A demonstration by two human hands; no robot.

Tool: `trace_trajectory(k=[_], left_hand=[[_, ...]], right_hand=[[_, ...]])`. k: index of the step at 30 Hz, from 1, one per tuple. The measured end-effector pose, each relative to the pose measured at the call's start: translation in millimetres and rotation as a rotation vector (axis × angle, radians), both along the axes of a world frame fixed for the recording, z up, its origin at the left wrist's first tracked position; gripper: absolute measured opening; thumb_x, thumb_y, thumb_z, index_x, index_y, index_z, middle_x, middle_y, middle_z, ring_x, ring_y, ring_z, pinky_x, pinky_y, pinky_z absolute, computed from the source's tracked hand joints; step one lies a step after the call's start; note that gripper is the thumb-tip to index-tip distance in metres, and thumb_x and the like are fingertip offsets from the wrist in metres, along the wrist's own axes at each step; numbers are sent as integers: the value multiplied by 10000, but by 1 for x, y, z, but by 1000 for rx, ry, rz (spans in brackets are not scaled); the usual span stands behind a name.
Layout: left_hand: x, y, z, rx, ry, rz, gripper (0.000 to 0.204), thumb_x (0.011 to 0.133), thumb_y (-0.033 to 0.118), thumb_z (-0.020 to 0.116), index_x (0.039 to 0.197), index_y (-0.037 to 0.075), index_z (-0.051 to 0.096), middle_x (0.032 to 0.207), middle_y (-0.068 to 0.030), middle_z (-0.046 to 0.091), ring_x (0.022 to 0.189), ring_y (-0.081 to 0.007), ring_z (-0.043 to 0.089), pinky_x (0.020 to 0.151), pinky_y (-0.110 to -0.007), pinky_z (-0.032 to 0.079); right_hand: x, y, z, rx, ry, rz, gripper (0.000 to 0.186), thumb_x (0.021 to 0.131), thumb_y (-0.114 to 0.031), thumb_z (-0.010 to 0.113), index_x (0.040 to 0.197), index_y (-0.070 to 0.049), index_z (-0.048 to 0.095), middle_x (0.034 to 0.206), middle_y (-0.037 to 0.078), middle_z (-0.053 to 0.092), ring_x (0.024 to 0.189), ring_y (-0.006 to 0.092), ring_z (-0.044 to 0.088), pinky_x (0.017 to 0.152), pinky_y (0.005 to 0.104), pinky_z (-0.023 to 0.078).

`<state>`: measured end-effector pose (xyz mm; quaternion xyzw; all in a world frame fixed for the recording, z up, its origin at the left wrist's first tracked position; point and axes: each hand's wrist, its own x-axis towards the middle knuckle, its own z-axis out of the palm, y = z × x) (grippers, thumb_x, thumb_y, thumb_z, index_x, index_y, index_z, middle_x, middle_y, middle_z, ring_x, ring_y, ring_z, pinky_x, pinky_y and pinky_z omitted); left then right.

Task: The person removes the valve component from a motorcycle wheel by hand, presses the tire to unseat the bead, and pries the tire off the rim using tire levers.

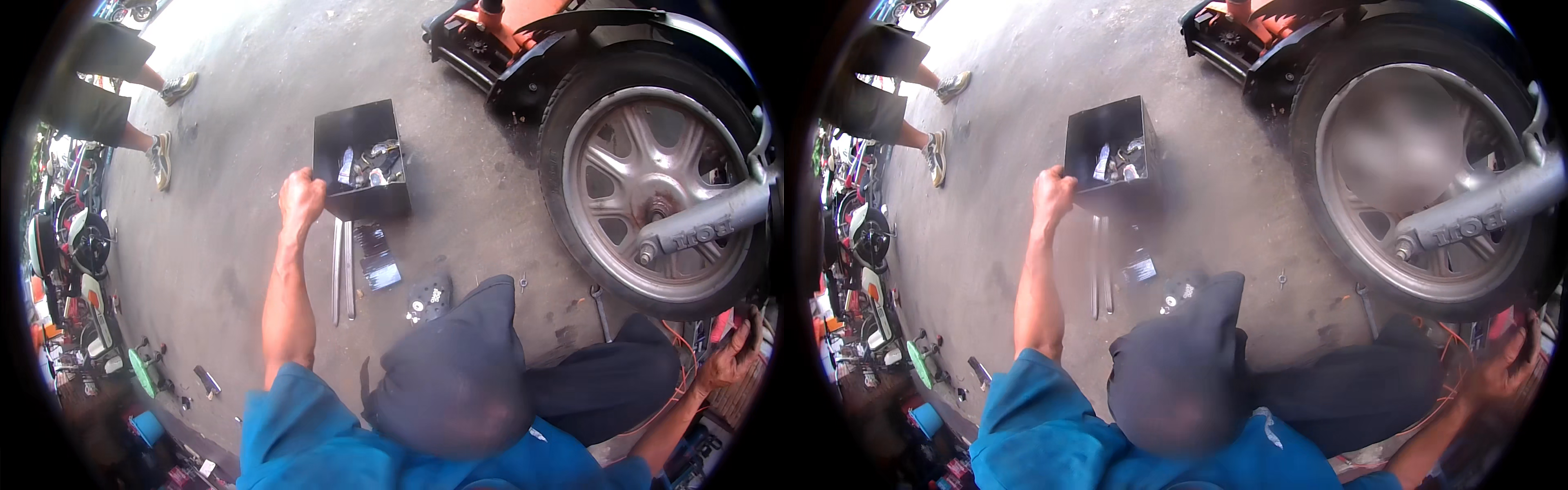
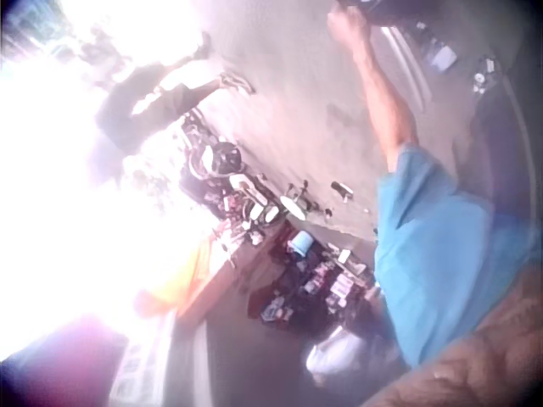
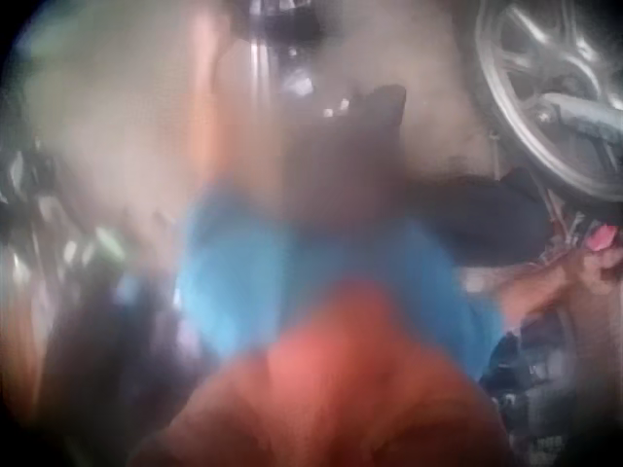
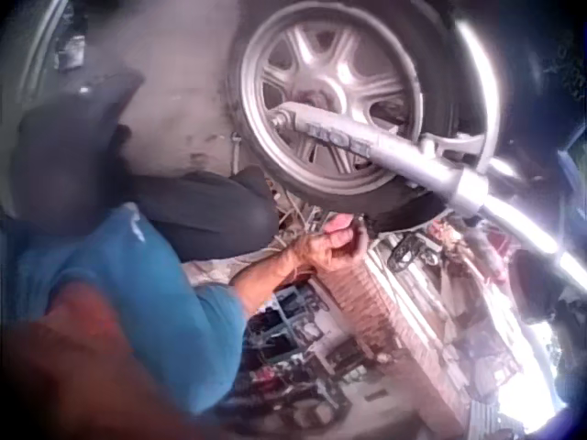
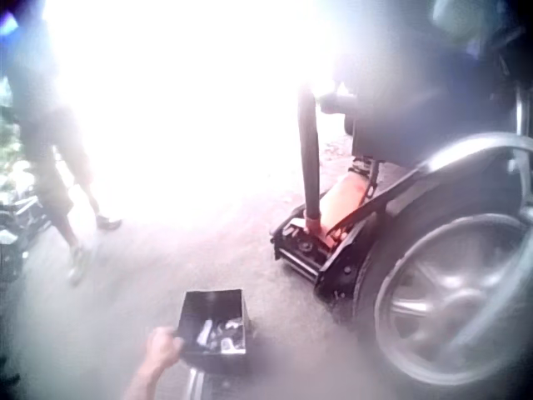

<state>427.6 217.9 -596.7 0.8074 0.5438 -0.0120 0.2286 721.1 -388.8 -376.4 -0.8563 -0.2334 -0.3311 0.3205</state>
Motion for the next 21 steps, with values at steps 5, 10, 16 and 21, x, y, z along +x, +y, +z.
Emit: trace_trajectory(k=[5,10,16,21], left_hand=[[-5,68,57,-50,69,-2,207,734,106,546,830,-32,668,617,-148,641,527,-222,638,598,-369,513],[-111,135,34,84,162,44,296,786,165,527,986,-1,667,676,-136,662,573,-253,655,657,-397,514],[-219,16,-30,543,-109,558,236,907,220,590,1049,47,666,972,-165,701,882,-323,678,759,-409,508],[-195,-161,-77,-36,122,149,460,785,157,661,1226,64,572,1081,-158,621,1010,-348,601,881,-427,490]], right_hand=[[11,26,-1,-481,-105,286,256,963,-9,510,1205,55,562,1223,186,611,1133,313,588,978,395,473],[3,47,9,-704,-6,546,353,947,-17,547,1293,12,484,1232,232,582,1125,368,576,973,457,456],[4,92,-8,-765,95,722,380,922,-14,578,1291,-12,490,1186,241,590,1070,406,581,943,509,453],[-5,149,-18,-795,223,999,367,820,-51,655,1157,25,531,1024,216,596,899,384,598,768,476,485]])
